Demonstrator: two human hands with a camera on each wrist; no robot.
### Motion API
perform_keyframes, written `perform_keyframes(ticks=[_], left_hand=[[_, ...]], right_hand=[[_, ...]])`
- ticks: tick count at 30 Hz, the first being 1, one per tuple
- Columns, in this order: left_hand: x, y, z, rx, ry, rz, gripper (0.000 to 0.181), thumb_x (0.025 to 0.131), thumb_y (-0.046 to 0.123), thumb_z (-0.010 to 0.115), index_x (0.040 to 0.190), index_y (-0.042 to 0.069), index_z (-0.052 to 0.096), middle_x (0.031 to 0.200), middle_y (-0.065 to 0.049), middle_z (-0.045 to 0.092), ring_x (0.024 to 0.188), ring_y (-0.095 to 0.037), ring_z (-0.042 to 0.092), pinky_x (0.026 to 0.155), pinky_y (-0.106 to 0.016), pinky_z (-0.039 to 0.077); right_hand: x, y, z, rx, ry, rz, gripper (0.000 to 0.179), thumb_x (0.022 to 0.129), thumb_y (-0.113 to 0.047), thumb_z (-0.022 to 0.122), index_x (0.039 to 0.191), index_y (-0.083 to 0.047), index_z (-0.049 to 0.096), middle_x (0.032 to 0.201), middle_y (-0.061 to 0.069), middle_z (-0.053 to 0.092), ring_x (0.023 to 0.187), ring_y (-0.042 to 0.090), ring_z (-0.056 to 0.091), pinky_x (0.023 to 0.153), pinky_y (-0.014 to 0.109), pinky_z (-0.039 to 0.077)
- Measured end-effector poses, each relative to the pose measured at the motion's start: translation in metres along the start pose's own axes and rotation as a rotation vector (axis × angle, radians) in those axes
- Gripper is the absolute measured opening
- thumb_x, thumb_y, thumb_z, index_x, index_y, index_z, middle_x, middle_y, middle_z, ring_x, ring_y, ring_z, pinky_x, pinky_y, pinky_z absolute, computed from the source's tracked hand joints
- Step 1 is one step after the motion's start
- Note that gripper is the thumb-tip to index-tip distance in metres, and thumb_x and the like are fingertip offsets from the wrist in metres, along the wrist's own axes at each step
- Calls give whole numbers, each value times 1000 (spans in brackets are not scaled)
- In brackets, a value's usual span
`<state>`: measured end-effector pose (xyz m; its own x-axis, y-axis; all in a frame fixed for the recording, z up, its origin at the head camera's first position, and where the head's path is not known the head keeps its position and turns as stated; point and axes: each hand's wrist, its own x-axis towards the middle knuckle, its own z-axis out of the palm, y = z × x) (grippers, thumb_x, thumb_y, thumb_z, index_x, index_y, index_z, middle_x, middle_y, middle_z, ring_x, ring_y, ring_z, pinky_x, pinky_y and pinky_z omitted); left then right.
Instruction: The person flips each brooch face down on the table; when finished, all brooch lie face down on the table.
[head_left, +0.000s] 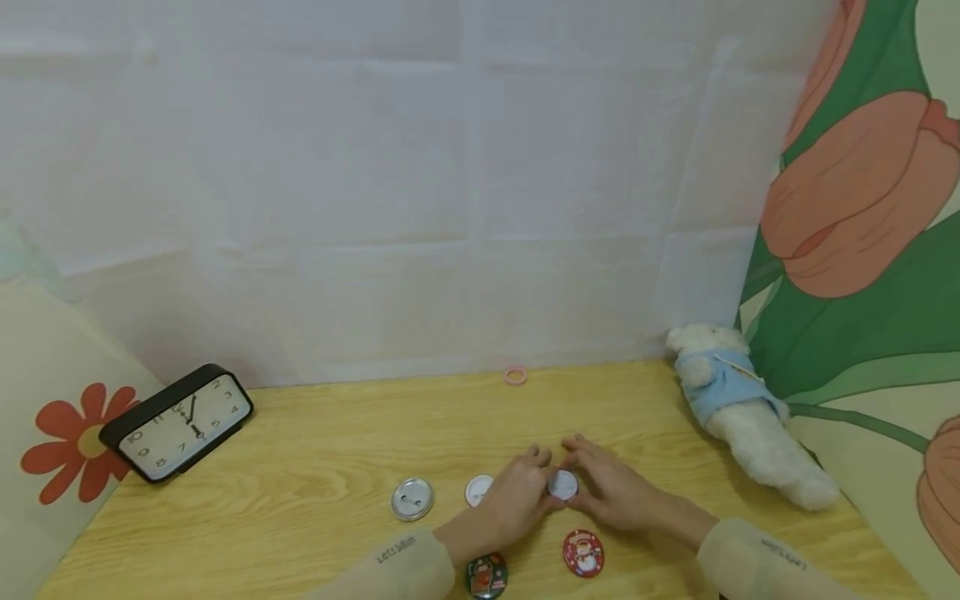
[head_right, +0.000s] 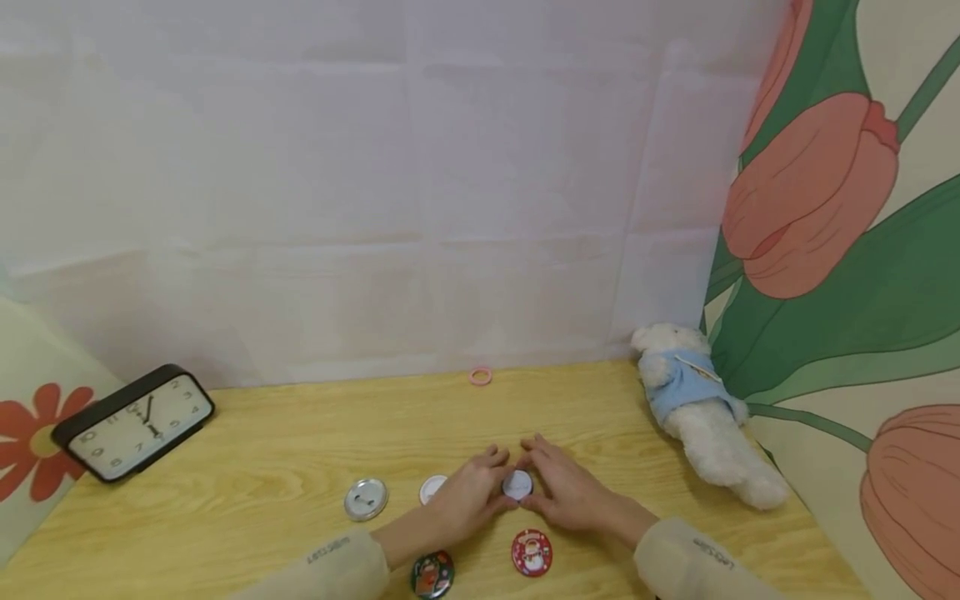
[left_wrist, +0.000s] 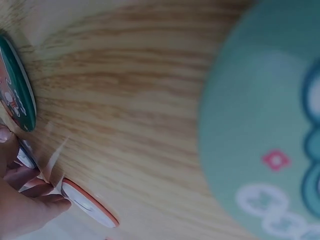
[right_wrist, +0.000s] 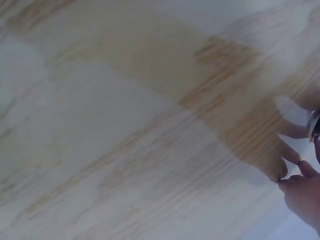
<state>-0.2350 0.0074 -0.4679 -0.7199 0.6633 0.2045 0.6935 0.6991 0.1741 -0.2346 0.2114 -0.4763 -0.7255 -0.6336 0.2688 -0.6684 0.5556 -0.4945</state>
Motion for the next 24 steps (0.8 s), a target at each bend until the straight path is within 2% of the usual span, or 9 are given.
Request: perform_keyframes(ticks=[9, 13, 18, 22, 24], left_hand=[[-2, 1, -2, -14, -16, -20, 49, 87, 35, 72, 121, 0, 64, 131, -20, 58, 123, -38, 53, 102, -44, 46], [-13, -1, -14, -56, -16, -45, 54, 89, 35, 70, 126, -2, 59, 134, -22, 55, 126, -38, 51, 105, -45, 43], [-43, -10, -42, -157, 4, -107, 57, 92, 31, 67, 134, -4, 51, 140, -22, 50, 131, -38, 45, 108, -48, 38], [-74, -22, -62, -215, 80, -123, 57, 91, 29, 70, 132, -6, 52, 138, -24, 51, 129, -40, 47, 105, -52, 41], [-92, -29, -67, -228, 123, -137, 57, 90, 29, 71, 131, -7, 53, 136, -25, 52, 127, -42, 48, 101, -54, 43]], right_hand=[[0, -1, -3, 24, -44, 25, 37, 89, -18, 71, 120, -4, 55, 141, 29, 43, 133, 53, 33, 104, 67, 30], [3, -4, -3, 3, -45, 28, 40, 89, -20, 71, 121, -2, 56, 140, 28, 45, 132, 51, 35, 105, 66, 31], [7, -15, -2, -59, -7, 34, 44, 89, -23, 70, 123, 2, 57, 136, 25, 51, 129, 49, 41, 104, 63, 35], [17, -39, 2, -99, 66, 31, 42, 91, -25, 69, 122, 1, 59, 127, 19, 60, 124, 44, 49, 101, 59, 42], [24, -56, 6, -113, 78, 36, 44, 91, -30, 69, 123, -1, 60, 125, 16, 62, 123, 41, 52, 100, 56, 44]])
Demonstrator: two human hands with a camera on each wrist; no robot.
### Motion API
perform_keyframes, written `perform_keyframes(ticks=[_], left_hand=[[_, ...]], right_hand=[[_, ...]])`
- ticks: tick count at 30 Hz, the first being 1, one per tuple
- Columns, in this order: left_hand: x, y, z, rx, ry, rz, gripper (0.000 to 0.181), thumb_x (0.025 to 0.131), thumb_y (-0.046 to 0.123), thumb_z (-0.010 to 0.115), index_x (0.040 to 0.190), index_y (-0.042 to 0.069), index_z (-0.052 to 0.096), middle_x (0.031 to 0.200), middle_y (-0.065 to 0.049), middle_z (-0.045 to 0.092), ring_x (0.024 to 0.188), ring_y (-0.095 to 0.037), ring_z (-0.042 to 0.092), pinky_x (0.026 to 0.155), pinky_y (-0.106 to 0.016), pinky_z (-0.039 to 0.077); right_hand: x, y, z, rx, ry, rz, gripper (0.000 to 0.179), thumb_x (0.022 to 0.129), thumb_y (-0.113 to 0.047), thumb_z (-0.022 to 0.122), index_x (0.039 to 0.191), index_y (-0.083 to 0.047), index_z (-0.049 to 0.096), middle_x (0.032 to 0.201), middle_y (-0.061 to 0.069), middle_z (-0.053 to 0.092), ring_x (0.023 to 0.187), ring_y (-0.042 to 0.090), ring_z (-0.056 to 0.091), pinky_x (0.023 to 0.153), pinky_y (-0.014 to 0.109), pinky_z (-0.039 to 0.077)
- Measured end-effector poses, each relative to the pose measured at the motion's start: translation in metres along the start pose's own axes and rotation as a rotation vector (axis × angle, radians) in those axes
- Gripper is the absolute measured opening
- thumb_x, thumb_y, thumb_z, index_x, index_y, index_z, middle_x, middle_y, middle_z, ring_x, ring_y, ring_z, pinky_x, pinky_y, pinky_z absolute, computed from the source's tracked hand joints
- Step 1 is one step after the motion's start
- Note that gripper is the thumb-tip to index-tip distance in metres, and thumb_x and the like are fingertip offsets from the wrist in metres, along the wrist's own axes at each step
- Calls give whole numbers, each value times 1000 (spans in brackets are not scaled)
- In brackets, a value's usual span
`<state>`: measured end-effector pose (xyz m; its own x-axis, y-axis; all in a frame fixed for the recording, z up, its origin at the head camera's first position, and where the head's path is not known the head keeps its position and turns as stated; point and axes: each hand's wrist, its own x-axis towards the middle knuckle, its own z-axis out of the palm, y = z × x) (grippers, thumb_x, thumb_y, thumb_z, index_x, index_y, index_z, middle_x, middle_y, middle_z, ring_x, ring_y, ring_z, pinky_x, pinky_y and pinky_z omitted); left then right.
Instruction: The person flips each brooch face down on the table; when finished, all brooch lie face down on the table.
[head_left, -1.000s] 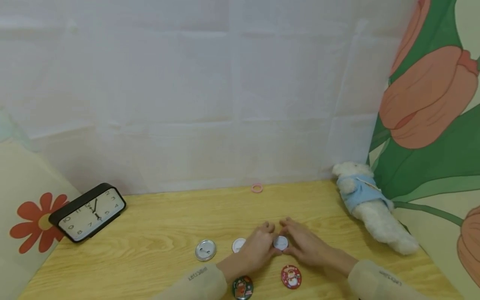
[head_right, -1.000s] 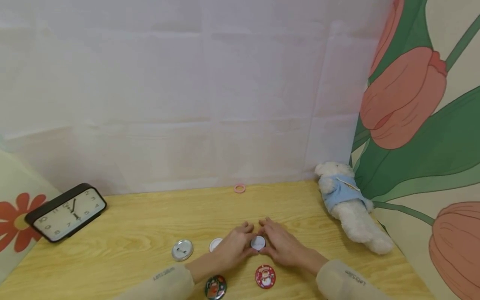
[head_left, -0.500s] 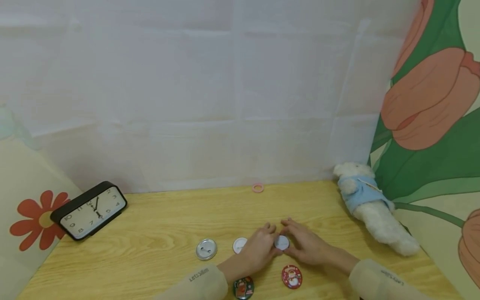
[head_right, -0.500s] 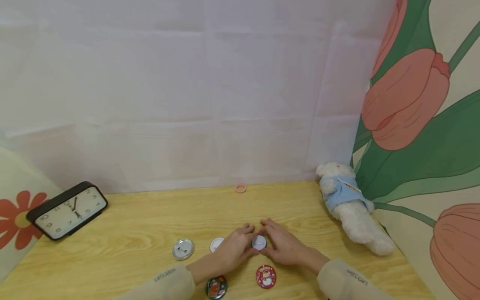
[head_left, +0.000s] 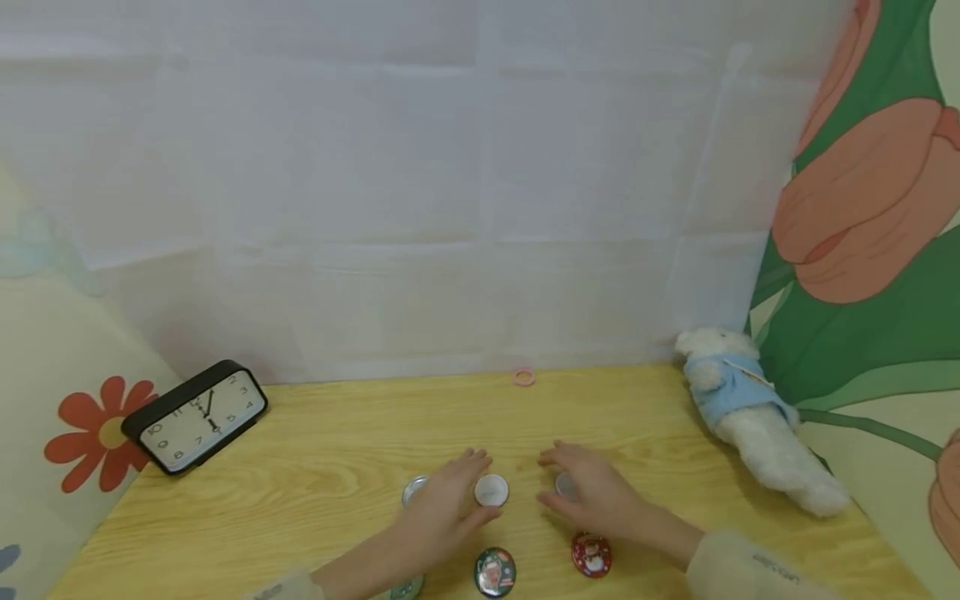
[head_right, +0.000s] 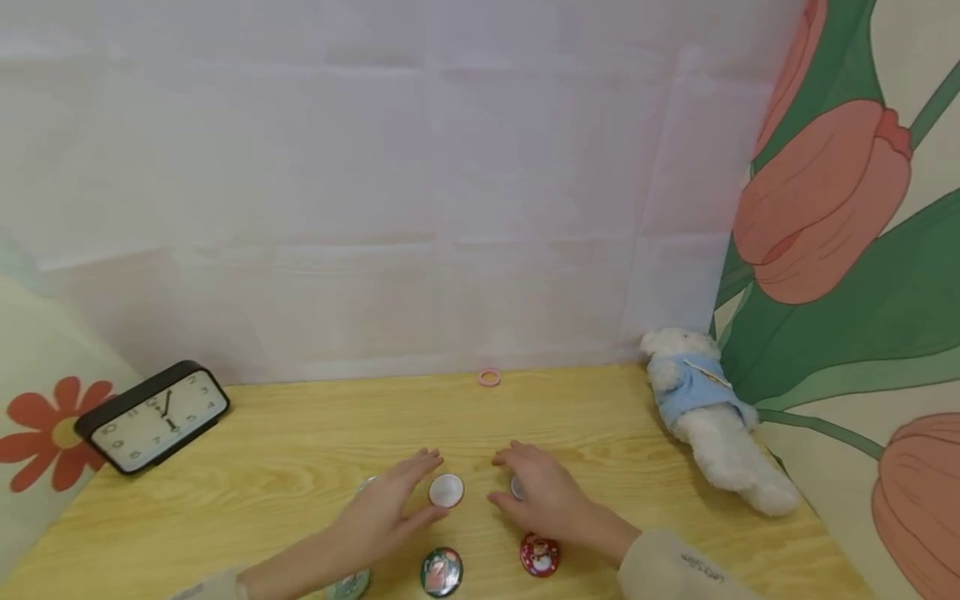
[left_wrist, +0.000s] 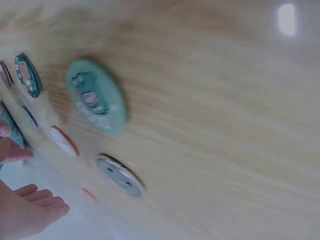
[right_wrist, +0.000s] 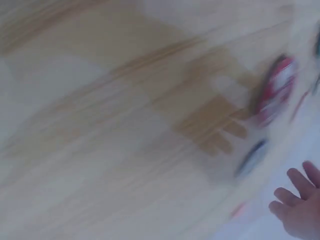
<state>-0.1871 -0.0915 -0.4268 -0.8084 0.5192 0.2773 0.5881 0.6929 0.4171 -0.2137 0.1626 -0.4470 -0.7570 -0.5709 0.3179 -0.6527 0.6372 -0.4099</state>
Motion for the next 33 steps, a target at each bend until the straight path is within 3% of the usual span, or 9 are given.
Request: perform_keyframes(ticks=[4, 10, 16, 21, 26, 33], left_hand=[[-32, -12, -12, -29, 24, -80, 61, 88, 32, 73, 131, -6, 53, 136, -26, 52, 126, -45, 48, 98, -59, 44], [-68, -30, -16, -52, -66, -168, 70, 87, 43, 72, 132, -6, 52, 134, -29, 52, 123, -46, 49, 97, -61, 43], [-95, -42, -12, -98, -117, -246, 76, 82, 45, 75, 133, -6, 52, 136, -27, 51, 127, -47, 45, 98, -64, 40], [-105, -48, -9, -110, -120, -296, 79, 81, 47, 75, 132, -8, 51, 138, -28, 49, 129, -47, 42, 101, -63, 37], [-106, -53, -7, -140, -163, -343, 82, 83, 49, 72, 133, -11, 49, 140, -32, 44, 132, -49, 37, 104, -65, 31], [-110, -57, -1, -24, -124, -257, 75, 83, 45, 74, 124, -15, 55, 132, -35, 50, 125, -51, 44, 97, -65, 40]], right_hand=[[10, -33, 8, -21, -23, -16, 51, 90, -41, 68, 124, -4, 62, 126, 13, 63, 121, 34, 55, 99, 51, 47], [17, -71, 24, -54, -88, -89, 54, 91, -46, 66, 125, -4, 62, 126, 10, 63, 121, 28, 57, 95, 40, 52], [25, -92, 38, -125, -118, -148, 55, 92, -47, 64, 125, -4, 62, 126, 9, 63, 121, 26, 56, 94, 37, 53], [29, -99, 51, -160, -132, -175, 57, 91, -48, 64, 126, -4, 61, 129, 9, 61, 124, 27, 54, 100, 41, 49], [29, -100, 60, -205, -174, -180, 62, 92, -52, 61, 130, -3, 58, 136, 11, 57, 130, 28, 48, 112, 40, 35], [26, -102, 67, -245, -217, -191, 62, 92, -53, 60, 129, -4, 59, 138, 10, 55, 131, 28, 47, 110, 38, 38]])
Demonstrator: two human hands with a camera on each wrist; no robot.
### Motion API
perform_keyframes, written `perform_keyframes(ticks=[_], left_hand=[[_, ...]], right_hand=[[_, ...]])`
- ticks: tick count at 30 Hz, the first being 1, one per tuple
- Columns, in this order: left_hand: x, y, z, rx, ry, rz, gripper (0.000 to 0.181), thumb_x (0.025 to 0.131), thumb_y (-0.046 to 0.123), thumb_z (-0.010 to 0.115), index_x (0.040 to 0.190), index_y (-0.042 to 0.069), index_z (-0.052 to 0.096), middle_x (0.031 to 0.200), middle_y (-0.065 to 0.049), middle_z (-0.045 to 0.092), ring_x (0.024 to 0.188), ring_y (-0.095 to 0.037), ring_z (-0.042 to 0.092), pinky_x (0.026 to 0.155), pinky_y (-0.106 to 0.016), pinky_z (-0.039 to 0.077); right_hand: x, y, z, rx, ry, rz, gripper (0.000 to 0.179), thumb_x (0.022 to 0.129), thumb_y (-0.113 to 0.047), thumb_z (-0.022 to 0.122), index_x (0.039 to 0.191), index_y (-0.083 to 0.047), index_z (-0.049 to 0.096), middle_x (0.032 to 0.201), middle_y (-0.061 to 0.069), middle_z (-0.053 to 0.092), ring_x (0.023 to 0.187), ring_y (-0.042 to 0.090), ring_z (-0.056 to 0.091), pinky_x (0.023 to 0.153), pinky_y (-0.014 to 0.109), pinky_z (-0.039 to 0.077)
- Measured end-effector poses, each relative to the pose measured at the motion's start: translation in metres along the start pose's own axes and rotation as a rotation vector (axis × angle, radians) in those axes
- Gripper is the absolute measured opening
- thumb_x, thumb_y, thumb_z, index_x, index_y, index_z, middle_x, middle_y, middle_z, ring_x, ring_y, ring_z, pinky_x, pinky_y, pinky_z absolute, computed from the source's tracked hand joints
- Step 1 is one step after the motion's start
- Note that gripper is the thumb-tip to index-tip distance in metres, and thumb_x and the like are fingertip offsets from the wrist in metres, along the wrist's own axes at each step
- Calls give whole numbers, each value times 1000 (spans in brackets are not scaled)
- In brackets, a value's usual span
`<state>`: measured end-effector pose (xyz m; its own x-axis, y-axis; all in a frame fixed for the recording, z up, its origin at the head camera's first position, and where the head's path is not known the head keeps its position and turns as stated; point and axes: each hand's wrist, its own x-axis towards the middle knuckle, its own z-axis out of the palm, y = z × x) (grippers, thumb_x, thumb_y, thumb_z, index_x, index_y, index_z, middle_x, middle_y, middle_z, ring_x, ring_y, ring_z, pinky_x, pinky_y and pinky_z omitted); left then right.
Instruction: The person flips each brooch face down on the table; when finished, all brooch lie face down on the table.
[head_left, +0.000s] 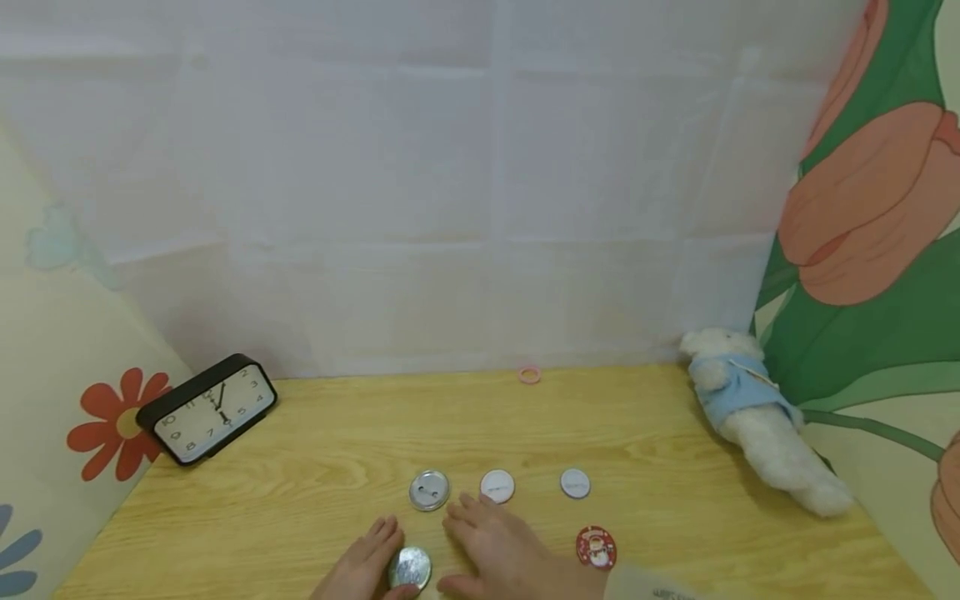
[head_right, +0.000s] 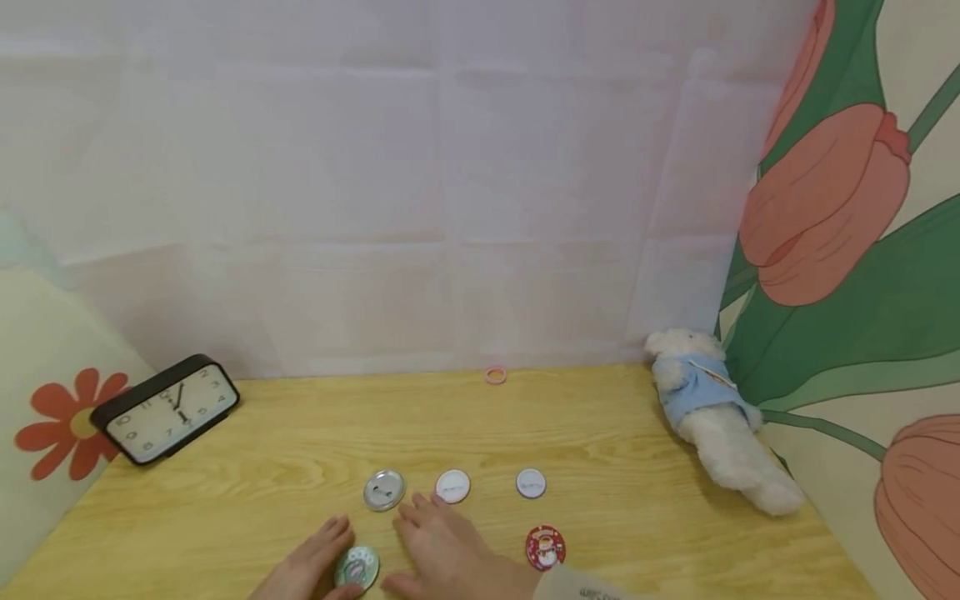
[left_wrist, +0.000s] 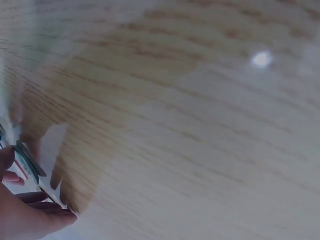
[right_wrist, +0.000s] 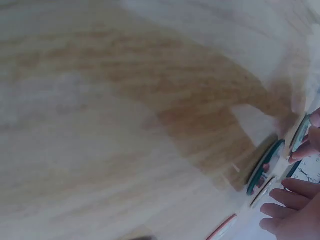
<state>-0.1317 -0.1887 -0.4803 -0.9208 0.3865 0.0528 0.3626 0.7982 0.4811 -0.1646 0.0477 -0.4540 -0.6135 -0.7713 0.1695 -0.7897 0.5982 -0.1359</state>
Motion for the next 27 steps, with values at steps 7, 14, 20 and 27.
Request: perform_keyframes(ticks=[7, 14, 20, 27], left_hand=[[-2, -10, 1, 12, -89, 9, 75, 84, 46, 73, 124, -15, 56, 134, -35, 49, 124, -53, 43, 97, -62, 41], [-4, -15, 2, 48, -104, 35, 69, 86, 44, 71, 121, -13, 59, 133, -35, 49, 123, -54, 44, 96, -57, 45], [-5, -18, 12, 191, 142, 238, 63, 81, 48, 76, 107, -9, 68, 117, -31, 62, 108, -47, 59, 84, -47, 55], [-1, -22, 18, 330, 277, 436, 63, 90, 53, 62, 102, -8, 69, 108, -27, 66, 98, -42, 64, 77, -43, 58]], right_hand=[[0, 0, 7, -90, 27, -94, 57, 93, -52, 59, 124, -4, 64, 133, 10, 59, 126, 27, 52, 107, 37, 42], [1, -1, 9, -135, 50, -124, 55, 93, -51, 59, 122, -4, 65, 130, 9, 61, 125, 26, 54, 105, 35, 44], [3, -3, 11, -105, 5, -121, 57, 95, -53, 54, 124, -5, 64, 133, 8, 59, 126, 24, 52, 105, 32, 43], [4, -4, 15, -98, 7, -140, 54, 96, -52, 53, 122, -6, 65, 131, 9, 60, 125, 24, 54, 103, 31, 45]])
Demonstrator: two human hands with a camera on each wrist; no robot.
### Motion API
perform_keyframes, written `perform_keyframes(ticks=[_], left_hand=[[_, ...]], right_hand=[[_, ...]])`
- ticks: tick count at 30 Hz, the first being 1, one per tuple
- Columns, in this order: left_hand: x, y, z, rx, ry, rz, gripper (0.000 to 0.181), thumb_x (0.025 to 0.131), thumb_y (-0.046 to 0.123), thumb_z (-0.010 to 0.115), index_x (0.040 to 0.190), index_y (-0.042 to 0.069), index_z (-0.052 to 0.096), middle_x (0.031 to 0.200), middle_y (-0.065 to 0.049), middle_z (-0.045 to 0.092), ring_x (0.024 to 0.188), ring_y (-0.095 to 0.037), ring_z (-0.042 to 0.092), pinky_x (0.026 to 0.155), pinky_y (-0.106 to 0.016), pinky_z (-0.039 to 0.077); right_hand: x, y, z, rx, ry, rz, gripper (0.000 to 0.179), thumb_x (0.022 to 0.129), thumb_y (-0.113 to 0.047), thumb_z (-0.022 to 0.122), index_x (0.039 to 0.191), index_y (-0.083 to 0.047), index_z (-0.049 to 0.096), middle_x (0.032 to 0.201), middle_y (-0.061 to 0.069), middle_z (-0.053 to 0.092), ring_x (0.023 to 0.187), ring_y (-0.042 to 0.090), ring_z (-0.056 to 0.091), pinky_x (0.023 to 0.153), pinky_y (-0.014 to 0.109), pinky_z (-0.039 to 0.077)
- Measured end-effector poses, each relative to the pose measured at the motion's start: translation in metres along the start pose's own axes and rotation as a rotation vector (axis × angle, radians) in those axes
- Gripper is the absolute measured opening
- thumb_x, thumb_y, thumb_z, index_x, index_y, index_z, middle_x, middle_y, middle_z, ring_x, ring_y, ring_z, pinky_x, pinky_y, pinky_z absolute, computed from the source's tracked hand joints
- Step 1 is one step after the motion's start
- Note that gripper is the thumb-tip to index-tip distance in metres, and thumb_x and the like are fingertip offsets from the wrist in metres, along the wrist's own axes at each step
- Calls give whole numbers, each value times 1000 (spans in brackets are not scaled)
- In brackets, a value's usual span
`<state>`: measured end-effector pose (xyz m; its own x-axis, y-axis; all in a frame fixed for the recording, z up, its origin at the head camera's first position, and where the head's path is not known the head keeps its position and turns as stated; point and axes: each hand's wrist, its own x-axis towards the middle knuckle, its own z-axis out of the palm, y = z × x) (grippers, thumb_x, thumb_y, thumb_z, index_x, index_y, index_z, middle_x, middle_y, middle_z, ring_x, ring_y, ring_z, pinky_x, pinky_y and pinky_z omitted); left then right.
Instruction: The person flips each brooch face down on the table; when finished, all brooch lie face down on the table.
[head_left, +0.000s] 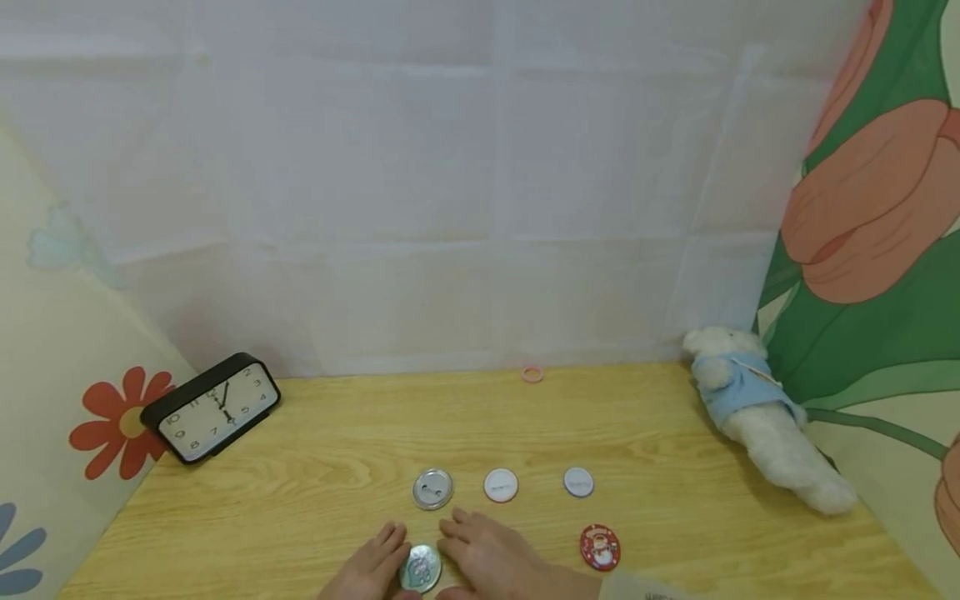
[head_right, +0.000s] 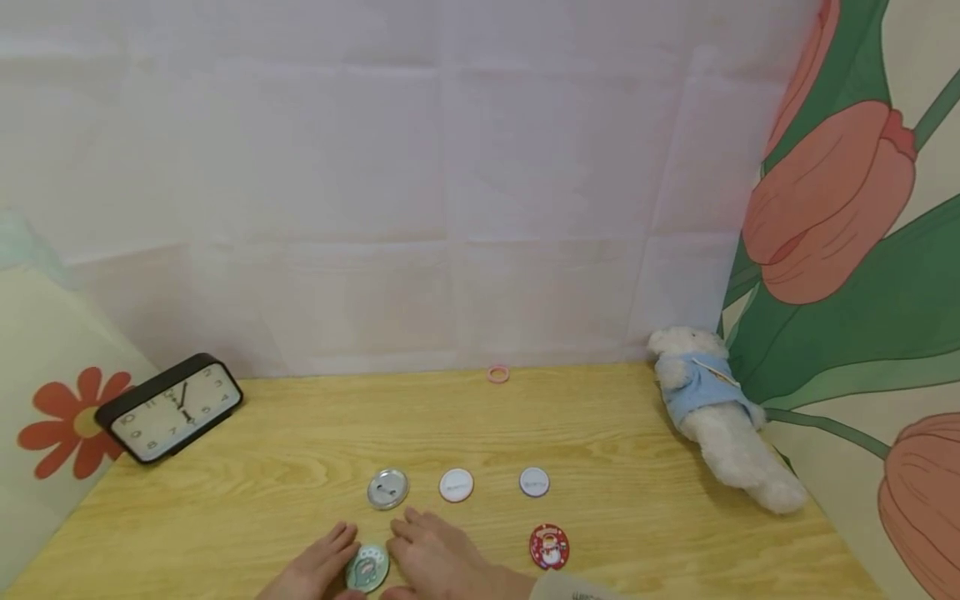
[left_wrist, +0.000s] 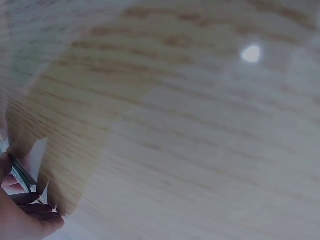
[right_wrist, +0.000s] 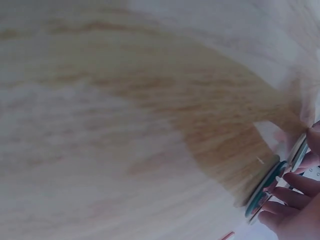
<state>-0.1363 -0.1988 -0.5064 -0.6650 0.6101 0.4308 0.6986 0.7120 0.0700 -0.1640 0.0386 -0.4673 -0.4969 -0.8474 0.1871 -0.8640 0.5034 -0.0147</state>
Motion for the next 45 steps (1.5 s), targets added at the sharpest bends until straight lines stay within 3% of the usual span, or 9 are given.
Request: perform_keyframes(ticks=[4, 7, 13, 20, 25, 27, 35, 40, 45], left_hand=[[3, 0, 3, 102, 138, 101, 68, 96, 57, 47, 97, -7, 70, 102, -24, 69, 92, -38, 67, 73, -34, 58], [3, 1, 5, 147, 202, 119, 69, 96, 59, 43, 94, -5, 70, 100, -21, 70, 90, -35, 68, 72, -30, 57], [1, 10, 2, 83, 107, -5, 64, 89, 57, 60, 100, -5, 69, 107, -21, 69, 97, -36, 66, 74, -37, 58], [4, 16, 3, 118, 201, 32, 62, 91, 57, 57, 98, -3, 70, 104, -19, 70, 95, -32, 68, 75, -28, 56], [4, 19, -2, 51, 32, -91, 57, 88, 49, 68, 107, -4, 68, 115, -17, 67, 105, -34, 64, 80, -37, 57], [5, 19, -4, 22, -1, -117, 56, 87, 46, 70, 109, -5, 67, 118, -18, 66, 107, -35, 63, 81, -41, 57], [14, 18, -7, 52, 181, -7, 59, 93, 52, 59, 106, -6, 68, 112, -20, 67, 100, -35, 65, 76, -39, 58], [23, 23, -18, -10, 144, -84, 55, 91, 45, 66, 112, -6, 66, 115, -23, 66, 102, -35, 65, 78, -45, 58], [30, 29, -31, -87, 151, -138, 52, 84, 28, 78, 121, -5, 61, 117, -25, 65, 103, -35, 65, 78, -45, 58]], right_hand=[[0, -1, -1, -3, -16, 4, 54, 97, -52, 52, 123, -7, 65, 132, 9, 59, 125, 23, 53, 103, 30, 44], [0, 0, -1, -6, -25, 0, 54, 97, -52, 51, 124, -7, 65, 133, 9, 59, 125, 22, 53, 103, 30, 45], [1, 0, 2, -1, 3, -17, 52, 98, -49, 52, 123, -6, 64, 131, 10, 60, 124, 24, 54, 102, 31, 46], [1, -2, 2, -25, 47, -13, 53, 95, -51, 55, 121, -6, 65, 129, 9, 61, 123, 24, 55, 101, 30, 46], [0, -1, 2, -21, 61, -12, 53, 95, -50, 56, 122, -5, 65, 129, 9, 61, 123, 25, 55, 102, 30, 46], [0, 0, 2, -3, 70, -11, 52, 95, -49, 57, 122, -4, 64, 129, 9, 61, 123, 25, 55, 102, 31, 46], [-2, 3, -2, 43, 164, 10, 49, 91, -47, 64, 120, -7, 64, 126, 6, 63, 122, 23, 55, 105, 33, 44], [-2, 6, -9, 94, 233, 26, 46, 90, -43, 67, 120, -8, 62, 123, 4, 63, 121, 22, 56, 104, 34, 44], [-1, 9, -15, 116, 294, 45, 49, 90, -41, 68, 124, -7, 60, 123, 5, 63, 119, 20, 56, 102, 33, 46]])
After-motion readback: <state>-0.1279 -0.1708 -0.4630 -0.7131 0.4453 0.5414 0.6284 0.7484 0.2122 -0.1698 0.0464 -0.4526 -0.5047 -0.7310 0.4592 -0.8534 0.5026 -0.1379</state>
